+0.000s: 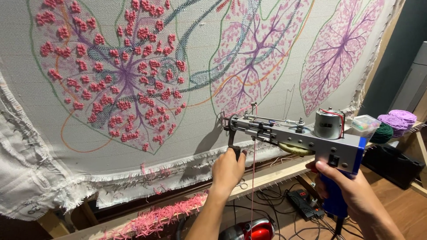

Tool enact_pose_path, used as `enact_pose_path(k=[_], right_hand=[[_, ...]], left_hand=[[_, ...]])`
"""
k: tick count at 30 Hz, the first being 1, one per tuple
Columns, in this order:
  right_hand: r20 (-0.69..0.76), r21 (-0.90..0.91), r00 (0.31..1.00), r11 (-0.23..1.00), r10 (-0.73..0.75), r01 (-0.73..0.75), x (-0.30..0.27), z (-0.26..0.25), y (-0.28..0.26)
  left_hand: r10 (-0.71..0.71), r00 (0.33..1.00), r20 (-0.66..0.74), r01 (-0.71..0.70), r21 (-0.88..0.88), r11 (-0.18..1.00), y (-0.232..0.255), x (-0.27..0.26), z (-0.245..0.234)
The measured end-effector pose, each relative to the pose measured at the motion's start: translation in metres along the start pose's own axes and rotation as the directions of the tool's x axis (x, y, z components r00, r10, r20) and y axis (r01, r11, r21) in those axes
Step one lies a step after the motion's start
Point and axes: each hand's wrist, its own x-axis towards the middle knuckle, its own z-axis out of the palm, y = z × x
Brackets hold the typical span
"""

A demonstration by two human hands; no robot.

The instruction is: Tufting a rug using a tufting gun on a large vertical frame.

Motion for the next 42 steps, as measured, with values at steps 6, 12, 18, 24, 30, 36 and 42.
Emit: enact_pose_path(k=[6, 12, 18, 24, 30, 36, 42], right_hand=[[-0.028, 0.017, 0.999, 0.999, 0.041, -0.041, -0.003, 0.027, -0.002], [0.062, -0.102, 0.998, 0.995, -0.005, 0.011, -0.009, 0.053, 0.001], [0.087, -0.173, 0.991, 0.978, -0.106, 0.120, -0.012, 0.065, 0.004], [0.039, -0.094, 0.991, 0.987, -0.127, 0.130, -0.014, 0.074, 0.002], [-0.008, -0.038, 0.998, 0.998, -0.056, 0.055, -0.015, 0.072, -0.003], [0.073, 0.078, 0.995, 0.995, -0.071, 0.065, 0.005, 0.026, -0.002], [0.026, 0.033, 0.997, 0.997, -0.066, 0.066, 0.003, -0.010, -0.006]], left_hand=[[-0.062, 0.997, 0.045, 0.062, -0.005, 0.998, -0.011, 0.010, -0.006], [-0.091, 0.996, -0.013, 0.081, -0.351, 0.933, -0.029, 0.014, -0.026], [-0.065, 0.991, -0.117, 0.022, -0.339, 0.941, -0.038, 0.016, -0.025], [-0.064, 0.976, -0.210, 0.007, -0.262, 0.965, -0.037, 0.019, -0.025], [-0.105, 0.981, -0.161, 0.050, -0.314, 0.948, -0.032, 0.019, -0.027], [-0.146, 0.975, 0.166, 0.219, -0.635, 0.741, -0.011, 0.020, -0.030], [0.126, 0.881, 0.456, 0.361, -0.820, 0.444, 0.007, 0.011, -0.023]])
